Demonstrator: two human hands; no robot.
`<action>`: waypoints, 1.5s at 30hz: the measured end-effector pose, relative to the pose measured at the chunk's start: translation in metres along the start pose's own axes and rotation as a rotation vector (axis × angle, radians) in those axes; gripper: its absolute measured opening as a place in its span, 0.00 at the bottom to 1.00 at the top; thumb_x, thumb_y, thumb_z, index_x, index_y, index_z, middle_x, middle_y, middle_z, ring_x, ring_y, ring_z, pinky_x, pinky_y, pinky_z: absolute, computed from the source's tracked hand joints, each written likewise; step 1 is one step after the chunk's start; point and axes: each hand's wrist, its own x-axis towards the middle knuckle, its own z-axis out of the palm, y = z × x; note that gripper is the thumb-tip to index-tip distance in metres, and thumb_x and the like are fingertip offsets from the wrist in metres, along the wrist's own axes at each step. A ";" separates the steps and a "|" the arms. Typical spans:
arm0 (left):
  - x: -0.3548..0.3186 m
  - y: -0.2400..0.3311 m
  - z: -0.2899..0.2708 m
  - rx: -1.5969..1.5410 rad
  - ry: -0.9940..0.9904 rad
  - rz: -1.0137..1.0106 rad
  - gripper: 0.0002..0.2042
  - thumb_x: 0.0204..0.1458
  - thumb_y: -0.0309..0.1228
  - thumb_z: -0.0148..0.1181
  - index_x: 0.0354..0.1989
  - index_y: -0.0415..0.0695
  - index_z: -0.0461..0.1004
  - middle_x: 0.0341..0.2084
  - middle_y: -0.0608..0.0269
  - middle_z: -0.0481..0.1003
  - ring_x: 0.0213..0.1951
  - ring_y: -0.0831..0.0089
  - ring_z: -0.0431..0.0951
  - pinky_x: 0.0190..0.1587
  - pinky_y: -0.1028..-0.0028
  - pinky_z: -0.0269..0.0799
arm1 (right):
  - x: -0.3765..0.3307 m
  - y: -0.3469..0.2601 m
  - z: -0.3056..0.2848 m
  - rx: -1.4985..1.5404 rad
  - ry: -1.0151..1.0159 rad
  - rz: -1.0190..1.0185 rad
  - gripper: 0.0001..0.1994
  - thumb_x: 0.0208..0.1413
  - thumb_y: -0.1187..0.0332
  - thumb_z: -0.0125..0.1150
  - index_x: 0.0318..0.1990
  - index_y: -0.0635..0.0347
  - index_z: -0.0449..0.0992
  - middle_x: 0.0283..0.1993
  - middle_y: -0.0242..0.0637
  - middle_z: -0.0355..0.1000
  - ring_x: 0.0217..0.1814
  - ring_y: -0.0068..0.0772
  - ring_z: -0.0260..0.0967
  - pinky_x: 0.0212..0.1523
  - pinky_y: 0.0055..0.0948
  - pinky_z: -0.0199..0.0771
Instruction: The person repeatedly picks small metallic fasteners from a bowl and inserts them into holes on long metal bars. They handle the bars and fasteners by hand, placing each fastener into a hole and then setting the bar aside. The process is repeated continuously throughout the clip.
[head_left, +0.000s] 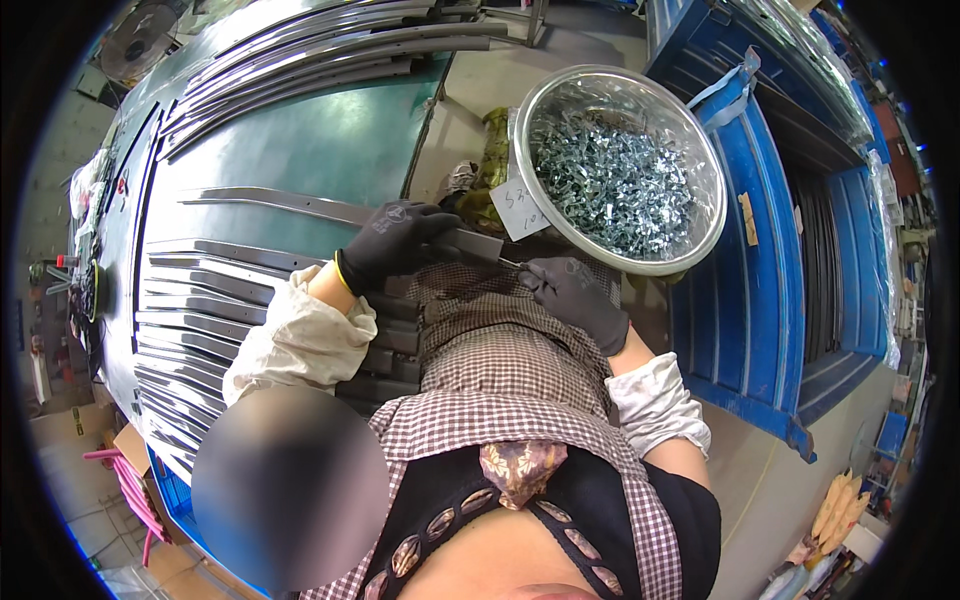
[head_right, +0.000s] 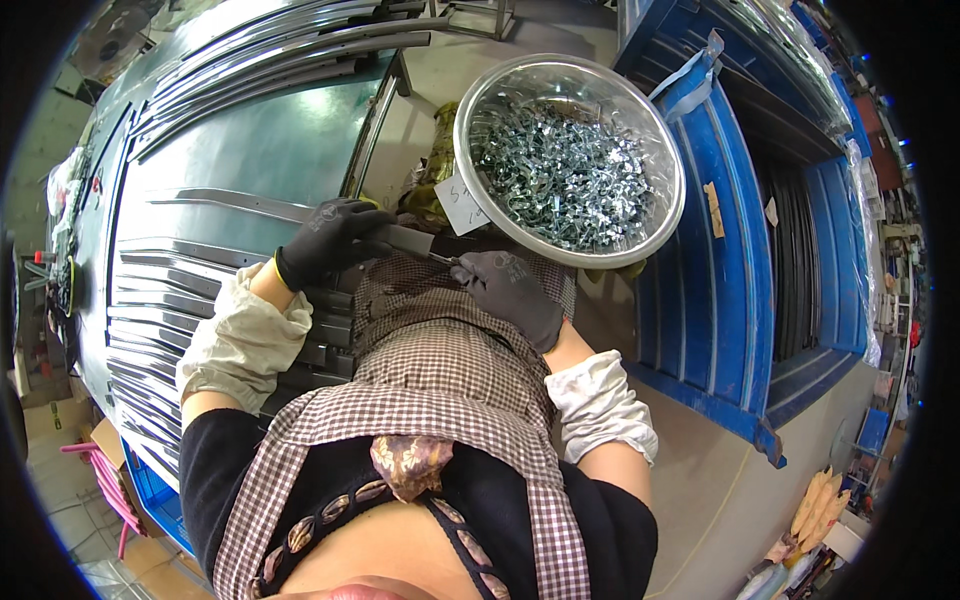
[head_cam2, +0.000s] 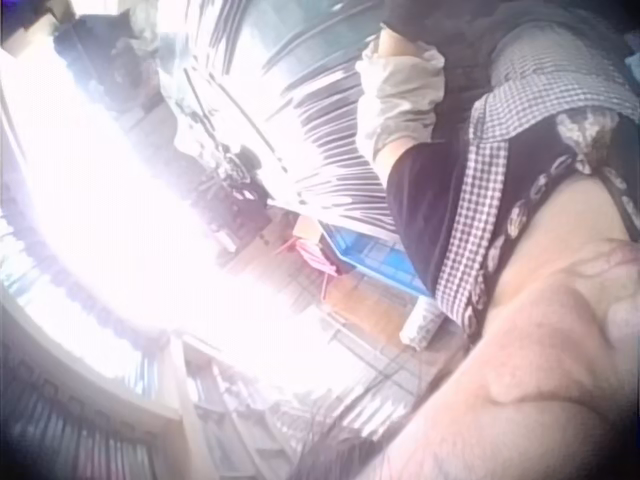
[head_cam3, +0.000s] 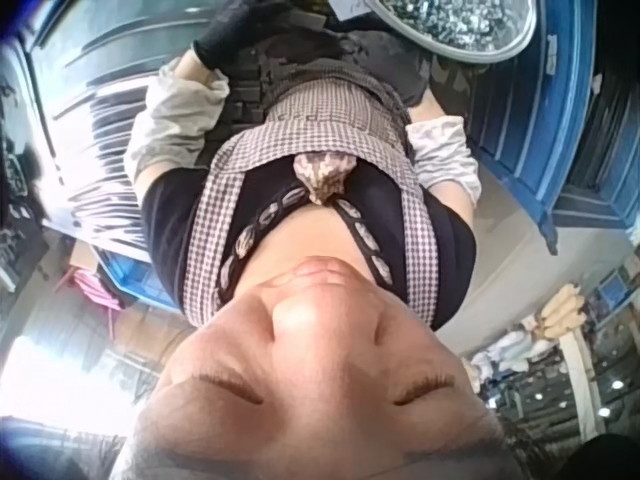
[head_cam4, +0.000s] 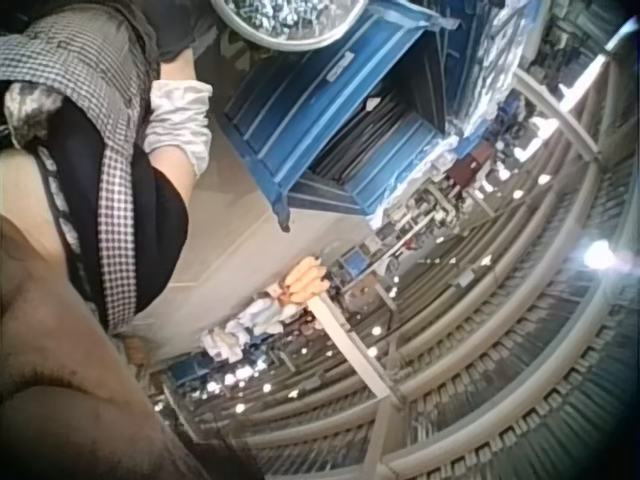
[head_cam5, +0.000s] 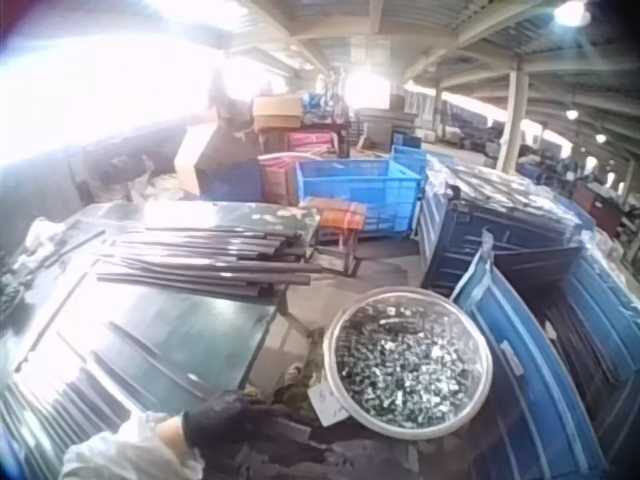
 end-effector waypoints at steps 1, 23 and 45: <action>0.000 -0.001 0.001 0.004 -0.004 0.010 0.21 0.51 0.41 0.68 0.50 0.44 0.78 0.34 0.53 0.79 0.37 0.53 0.79 0.41 0.59 0.73 | 0.002 -0.003 -0.001 -0.042 0.029 -0.026 0.13 0.63 0.59 0.56 0.35 0.62 0.75 0.30 0.47 0.74 0.34 0.52 0.74 0.36 0.45 0.74; -0.073 -0.098 -0.054 -0.071 0.221 -0.263 0.10 0.51 0.31 0.68 0.40 0.43 0.80 0.35 0.58 0.78 0.42 0.61 0.76 0.47 0.66 0.73 | 0.013 0.131 -0.086 -0.594 0.258 0.327 0.28 0.50 0.52 0.68 0.55 0.56 0.73 0.52 0.48 0.73 0.49 0.52 0.75 0.44 0.47 0.77; 0.122 -0.204 -0.099 0.569 0.405 -0.398 0.45 0.38 0.53 0.73 0.66 0.50 0.63 0.65 0.57 0.64 0.69 0.53 0.59 0.66 0.40 0.48 | 0.048 0.127 -0.094 -0.440 -0.116 0.514 0.34 0.57 0.48 0.60 0.67 0.58 0.61 0.64 0.57 0.66 0.63 0.57 0.68 0.60 0.47 0.70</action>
